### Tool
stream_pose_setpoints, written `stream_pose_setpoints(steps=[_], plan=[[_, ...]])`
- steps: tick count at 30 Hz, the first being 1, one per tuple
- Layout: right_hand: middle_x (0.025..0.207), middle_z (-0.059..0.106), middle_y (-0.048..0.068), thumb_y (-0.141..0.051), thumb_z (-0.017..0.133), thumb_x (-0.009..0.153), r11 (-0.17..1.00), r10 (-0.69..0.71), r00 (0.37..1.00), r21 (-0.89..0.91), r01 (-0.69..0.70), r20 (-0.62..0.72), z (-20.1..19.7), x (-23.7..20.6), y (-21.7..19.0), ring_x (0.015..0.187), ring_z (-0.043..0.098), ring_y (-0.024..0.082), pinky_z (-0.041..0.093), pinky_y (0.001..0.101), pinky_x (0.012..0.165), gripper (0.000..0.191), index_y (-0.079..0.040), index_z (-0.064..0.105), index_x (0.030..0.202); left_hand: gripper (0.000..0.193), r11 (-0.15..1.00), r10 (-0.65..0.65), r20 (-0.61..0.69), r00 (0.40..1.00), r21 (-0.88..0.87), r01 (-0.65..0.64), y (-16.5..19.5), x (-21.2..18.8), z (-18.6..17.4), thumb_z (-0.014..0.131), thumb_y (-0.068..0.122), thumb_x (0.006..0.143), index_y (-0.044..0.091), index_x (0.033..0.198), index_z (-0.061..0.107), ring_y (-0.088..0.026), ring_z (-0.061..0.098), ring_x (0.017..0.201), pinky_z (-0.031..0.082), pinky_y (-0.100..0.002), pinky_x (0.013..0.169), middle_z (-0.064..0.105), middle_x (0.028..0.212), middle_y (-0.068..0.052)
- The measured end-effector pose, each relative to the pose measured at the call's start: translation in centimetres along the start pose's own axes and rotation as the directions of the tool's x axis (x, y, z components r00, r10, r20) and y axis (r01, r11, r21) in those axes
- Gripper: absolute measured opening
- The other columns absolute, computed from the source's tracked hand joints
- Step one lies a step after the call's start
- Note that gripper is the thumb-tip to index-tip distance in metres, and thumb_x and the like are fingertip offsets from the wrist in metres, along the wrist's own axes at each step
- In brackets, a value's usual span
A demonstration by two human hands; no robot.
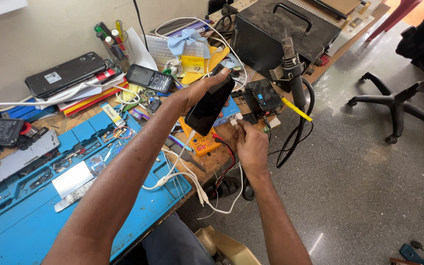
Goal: The person pries open the back of a smartphone on a repair mat using a metal pry tool, working around the battery. They lift the phone to power it on and view the screen, then resume prying at the battery and internal components with the tool.
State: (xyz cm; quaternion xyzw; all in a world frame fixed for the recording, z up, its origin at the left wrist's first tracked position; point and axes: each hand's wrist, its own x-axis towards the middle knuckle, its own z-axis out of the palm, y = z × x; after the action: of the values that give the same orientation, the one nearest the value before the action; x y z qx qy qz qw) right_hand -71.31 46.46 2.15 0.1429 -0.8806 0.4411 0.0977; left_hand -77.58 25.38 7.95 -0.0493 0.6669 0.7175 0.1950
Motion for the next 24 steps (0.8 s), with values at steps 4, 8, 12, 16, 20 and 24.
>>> stream_pose_setpoints(steps=[4, 8, 12, 16, 20, 24], plan=[[0.081, 0.077, 0.011, -0.015, 0.062, 0.102, 0.998, -0.023, 0.998, 0.062, 0.026, -0.053, 0.3, -0.4, -0.2, 0.071, 0.077, 0.018, 0.058, 0.0329, 0.059, 0.023, -0.001, 0.073, 0.117, 0.082, 1.0, 0.015, 0.008, 1.0, 0.023, -0.015, 0.1, -0.2, 0.0, 0.053, 0.082, 0.078, 0.006, 0.108, 0.066, -0.025, 0.073, 0.06, 0.061, -0.036, 0.053, 0.072, 0.086, -0.012], [0.082, 0.077, 0.012, -0.014, 0.062, 0.102, 0.998, -0.06, 0.996, 0.027, 0.062, -0.066, 0.6, -0.5, 0.1, 0.071, 0.077, 0.017, 0.059, 0.0315, 0.06, 0.023, 0.0, 0.072, 0.118, 0.082, 0.999, 0.005, -0.002, 1.0, 0.032, -0.005, 0.2, -0.4, 0.0, 0.054, 0.082, 0.078, 0.006, 0.105, 0.067, -0.024, 0.072, 0.06, 0.061, -0.036, 0.053, 0.072, 0.084, -0.011], [0.085, 0.077, 0.013, -0.014, 0.063, 0.103, 0.993, -0.116, 0.985, 0.021, 0.12, -0.126, 1.0, -0.5, 0.5, 0.074, 0.077, 0.018, 0.058, 0.0323, 0.06, 0.023, 0.001, 0.073, 0.117, 0.082, 0.999, 0.002, -0.015, 1.0, 0.044, -0.001, 0.3, -0.4, 0.0, 0.054, 0.082, 0.077, 0.006, 0.105, 0.067, -0.024, 0.073, 0.06, 0.062, -0.036, 0.054, 0.073, 0.084, -0.01], [0.086, 0.077, 0.011, -0.016, 0.061, 0.103, 0.994, -0.047, 0.993, 0.089, 0.056, -0.104, 1.4, -0.4, 0.8, 0.074, 0.077, 0.017, 0.06, 0.0307, 0.059, 0.025, -0.001, 0.072, 0.119, 0.083, 0.999, -0.01, -0.024, 1.0, 0.053, 0.011, 0.2, -0.4, -0.1, 0.054, 0.082, 0.076, 0.006, 0.105, 0.068, -0.023, 0.074, 0.06, 0.063, -0.036, 0.054, 0.073, 0.084, -0.01], [0.088, 0.078, 0.011, -0.016, 0.062, 0.103, 0.994, -0.102, 0.989, 0.029, 0.105, -0.104, 1.7, -0.3, 1.2, 0.078, 0.078, 0.017, 0.061, 0.03, 0.062, 0.024, -0.001, 0.073, 0.119, 0.084, 0.997, 0.011, -0.031, 0.999, 0.08, -0.008, 0.2, -0.2, -0.1, 0.054, 0.083, 0.077, 0.005, 0.104, 0.068, -0.023, 0.074, 0.06, 0.063, -0.036, 0.053, 0.073, 0.083, -0.01], [0.09, 0.078, 0.011, -0.016, 0.062, 0.103, 0.996, -0.084, 0.989, 0.027, 0.088, -0.122, 2.1, -0.2, 1.5, 0.078, 0.078, 0.018, 0.061, 0.0312, 0.062, 0.025, -0.001, 0.073, 0.119, 0.084, 0.997, 0.014, -0.031, 0.999, 0.083, -0.011, 0.2, -0.1, -0.2, 0.054, 0.083, 0.076, 0.005, 0.104, 0.068, -0.023, 0.074, 0.06, 0.063, -0.035, 0.054, 0.073, 0.083, -0.01]])
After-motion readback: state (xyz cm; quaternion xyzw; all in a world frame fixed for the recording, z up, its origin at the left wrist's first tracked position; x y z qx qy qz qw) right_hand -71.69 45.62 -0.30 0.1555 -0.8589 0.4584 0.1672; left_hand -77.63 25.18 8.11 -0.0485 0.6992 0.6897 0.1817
